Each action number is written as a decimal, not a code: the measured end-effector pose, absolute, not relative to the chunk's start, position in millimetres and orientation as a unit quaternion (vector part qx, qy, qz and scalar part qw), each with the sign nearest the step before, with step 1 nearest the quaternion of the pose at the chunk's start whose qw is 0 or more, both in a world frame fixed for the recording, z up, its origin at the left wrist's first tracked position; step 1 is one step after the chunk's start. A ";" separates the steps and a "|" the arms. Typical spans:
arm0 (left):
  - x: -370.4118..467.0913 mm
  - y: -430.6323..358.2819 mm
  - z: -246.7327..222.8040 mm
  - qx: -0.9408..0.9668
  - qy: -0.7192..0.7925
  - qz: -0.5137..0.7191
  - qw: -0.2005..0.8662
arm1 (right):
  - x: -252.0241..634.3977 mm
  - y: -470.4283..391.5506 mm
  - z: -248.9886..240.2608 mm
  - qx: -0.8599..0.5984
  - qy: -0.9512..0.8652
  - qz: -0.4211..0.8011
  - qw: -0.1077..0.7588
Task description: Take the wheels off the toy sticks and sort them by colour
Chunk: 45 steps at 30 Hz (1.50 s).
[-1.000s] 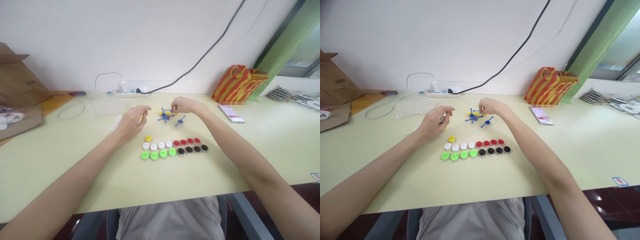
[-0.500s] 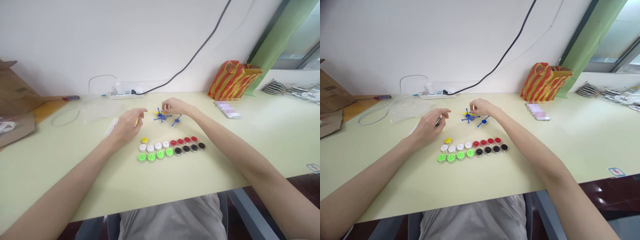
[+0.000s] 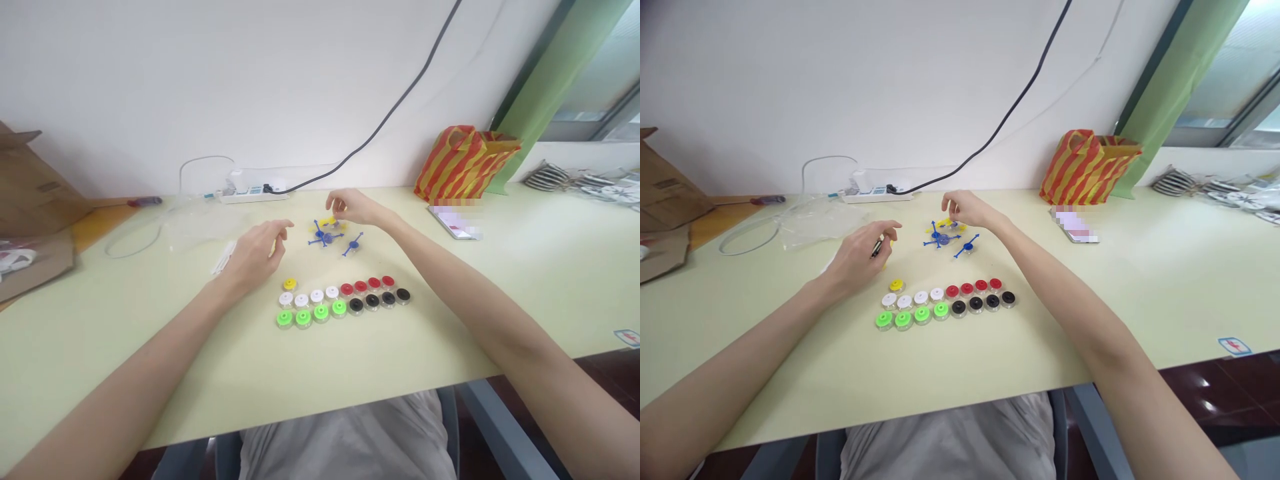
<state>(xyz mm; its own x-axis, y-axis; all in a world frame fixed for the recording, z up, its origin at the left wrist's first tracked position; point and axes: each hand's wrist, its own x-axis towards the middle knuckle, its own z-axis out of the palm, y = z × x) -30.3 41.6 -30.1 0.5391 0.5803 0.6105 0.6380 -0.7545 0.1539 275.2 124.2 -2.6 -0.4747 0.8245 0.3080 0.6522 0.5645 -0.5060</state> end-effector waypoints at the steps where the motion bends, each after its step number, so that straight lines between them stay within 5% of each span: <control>1: -30.3 41.9 -30.4 -0.876 -0.346 -0.332 0.047 | 276.6 124.7 -1.7 -0.434 -0.841 0.167 0.278; 15: -31.6 45.9 -33.5 -0.864 -0.368 -0.338 0.058 | 283.2 125.3 8.6 -0.442 -0.811 0.167 0.347; 20: -24.5 40.3 -26.8 -0.844 -0.370 -0.386 0.054 | 257.3 112.7 19.2 -0.372 -0.786 0.268 0.415; 30: -11.5 25.3 -19.3 -0.681 -0.447 -0.509 -0.279 | 178.0 65.7 17.2 -0.318 -0.744 0.329 0.486; 39: -13.7 27.6 -11.9 -0.609 -0.372 -0.558 -0.424 | 176.0 57.6 18.8 -0.289 -0.768 0.351 0.451; 45: -10.0 23.4 -11.9 -0.620 -0.347 -0.563 -0.423 | 185.0 60.1 23.7 -0.300 -0.760 0.404 0.411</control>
